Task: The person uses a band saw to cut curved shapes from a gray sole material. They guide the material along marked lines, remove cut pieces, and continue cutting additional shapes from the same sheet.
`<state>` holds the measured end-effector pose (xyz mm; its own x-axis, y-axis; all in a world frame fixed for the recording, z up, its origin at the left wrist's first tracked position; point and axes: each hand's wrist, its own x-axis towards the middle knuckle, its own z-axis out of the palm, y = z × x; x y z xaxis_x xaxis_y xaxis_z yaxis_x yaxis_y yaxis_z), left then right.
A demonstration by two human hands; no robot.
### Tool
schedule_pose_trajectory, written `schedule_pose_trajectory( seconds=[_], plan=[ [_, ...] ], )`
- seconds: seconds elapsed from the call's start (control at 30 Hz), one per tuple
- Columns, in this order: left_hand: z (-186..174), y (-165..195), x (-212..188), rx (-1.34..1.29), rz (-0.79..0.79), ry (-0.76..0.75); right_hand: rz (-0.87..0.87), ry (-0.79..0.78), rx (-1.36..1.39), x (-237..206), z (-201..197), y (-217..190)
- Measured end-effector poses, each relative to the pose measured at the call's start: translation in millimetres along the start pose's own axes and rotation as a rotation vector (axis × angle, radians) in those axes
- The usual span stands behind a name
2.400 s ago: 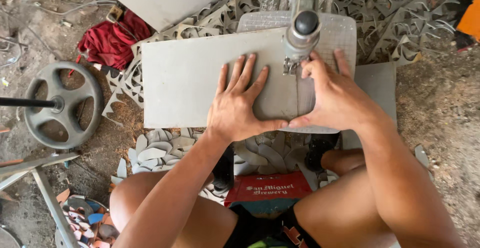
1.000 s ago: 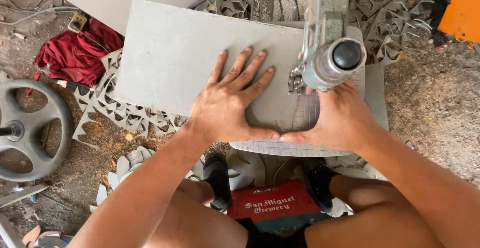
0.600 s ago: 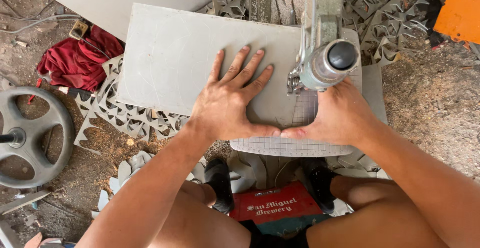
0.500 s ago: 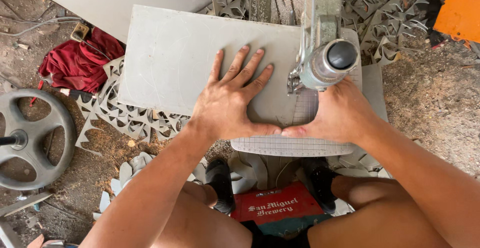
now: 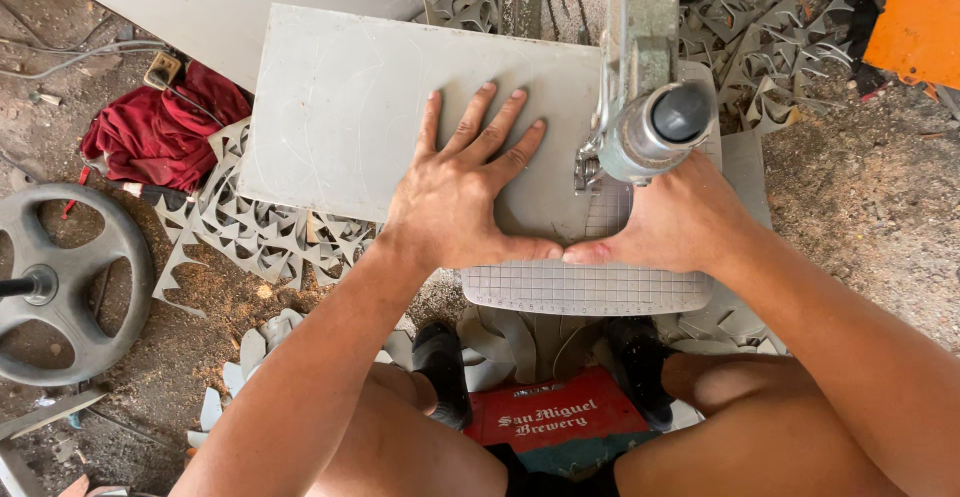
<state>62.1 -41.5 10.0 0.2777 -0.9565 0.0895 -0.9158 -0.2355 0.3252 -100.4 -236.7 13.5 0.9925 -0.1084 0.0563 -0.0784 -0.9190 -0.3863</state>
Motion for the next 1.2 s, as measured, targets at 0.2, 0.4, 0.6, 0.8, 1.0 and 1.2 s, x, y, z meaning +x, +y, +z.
schedule_pose_trajectory(
  seconds=[0.2, 0.4, 0.6, 0.8, 1.0, 1.2],
  plan=[
    [2.6, -2.0, 4.1, 0.005, -0.020, -0.017, 0.006, -0.032, -0.025, 4.4, -1.7, 0.8],
    [4.9, -2.5, 5.8, 0.011, -0.040, -0.017, -0.029, -0.009, -0.035, 10.5, -6.7, 0.1],
    [5.5, -4.5, 8.1, 0.017, -0.042, -0.005, -0.041, -0.033, -0.090, 15.9, -8.5, 1.0],
    [6.8, -8.1, 11.1, 0.002, -0.047, 0.005, 0.003, -0.115, -0.097, 20.9, -10.2, 2.3],
    [8.4, -9.8, 12.7, -0.001, -0.053, 0.024, 0.166, -0.286, -0.089, 27.0, -13.0, 2.6],
    [9.7, -9.9, 14.2, -0.004, -0.065, 0.042, 0.127, -0.227, -0.033, 32.1, -15.3, 2.5]
  ],
)
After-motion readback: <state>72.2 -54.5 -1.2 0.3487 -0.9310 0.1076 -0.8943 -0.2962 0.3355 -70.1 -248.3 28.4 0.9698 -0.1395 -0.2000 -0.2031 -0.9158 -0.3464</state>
